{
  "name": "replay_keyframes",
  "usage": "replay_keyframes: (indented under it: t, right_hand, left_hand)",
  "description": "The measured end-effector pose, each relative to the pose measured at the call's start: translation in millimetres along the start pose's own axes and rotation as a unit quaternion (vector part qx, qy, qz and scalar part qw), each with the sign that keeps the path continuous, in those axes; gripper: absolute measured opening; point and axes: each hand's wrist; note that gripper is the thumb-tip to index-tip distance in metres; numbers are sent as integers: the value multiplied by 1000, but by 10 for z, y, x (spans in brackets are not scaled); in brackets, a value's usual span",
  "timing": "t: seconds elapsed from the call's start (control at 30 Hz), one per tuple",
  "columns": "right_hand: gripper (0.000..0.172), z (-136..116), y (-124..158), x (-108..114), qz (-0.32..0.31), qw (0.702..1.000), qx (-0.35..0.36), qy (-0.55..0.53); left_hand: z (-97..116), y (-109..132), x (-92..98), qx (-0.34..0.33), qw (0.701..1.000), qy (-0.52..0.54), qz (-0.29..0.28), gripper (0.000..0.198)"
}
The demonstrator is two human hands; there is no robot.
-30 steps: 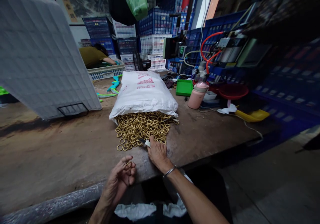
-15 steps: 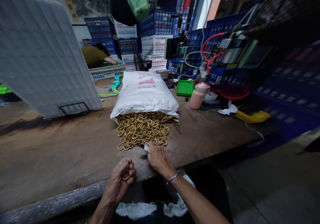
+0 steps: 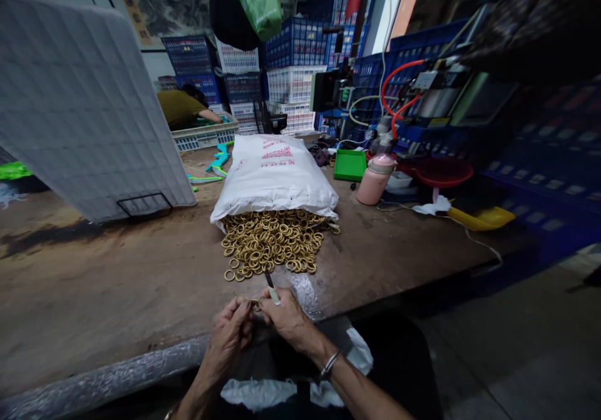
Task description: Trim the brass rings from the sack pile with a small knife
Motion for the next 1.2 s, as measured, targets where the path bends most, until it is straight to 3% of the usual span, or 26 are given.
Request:
replay_keyframes:
  t: [0.13,0.33,0.73,0.97,1.2]
  right_hand:
    - [23,30,-18,2,23,1000,-3,20]
    - [26,12,-67,-6,36,996,-14,77]
    - [14,-180,-50,13,57,997,-22,54]
    - [16,-223,-40,2,86,988,34,122]
    - [19,-193,-63,-29,76,985,61,140]
  left_hand:
    - [63,22,-41,-26,998,-50,3,34]
    - [101,29,-41,-154,975,-157,-23,25]
    - [67,17,-28,-6,997,-63,-36,35]
    - [45,25,19,10,999,-24,-40,33]
    - [50,42,25,-1,1000,8,-17,33]
Point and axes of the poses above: each hand's wrist, its own y-axis away from the middle knuckle, its own x-axis out of the back of the hand, z = x × y, and after that the axes turned 8 degrees about -x, right-handed
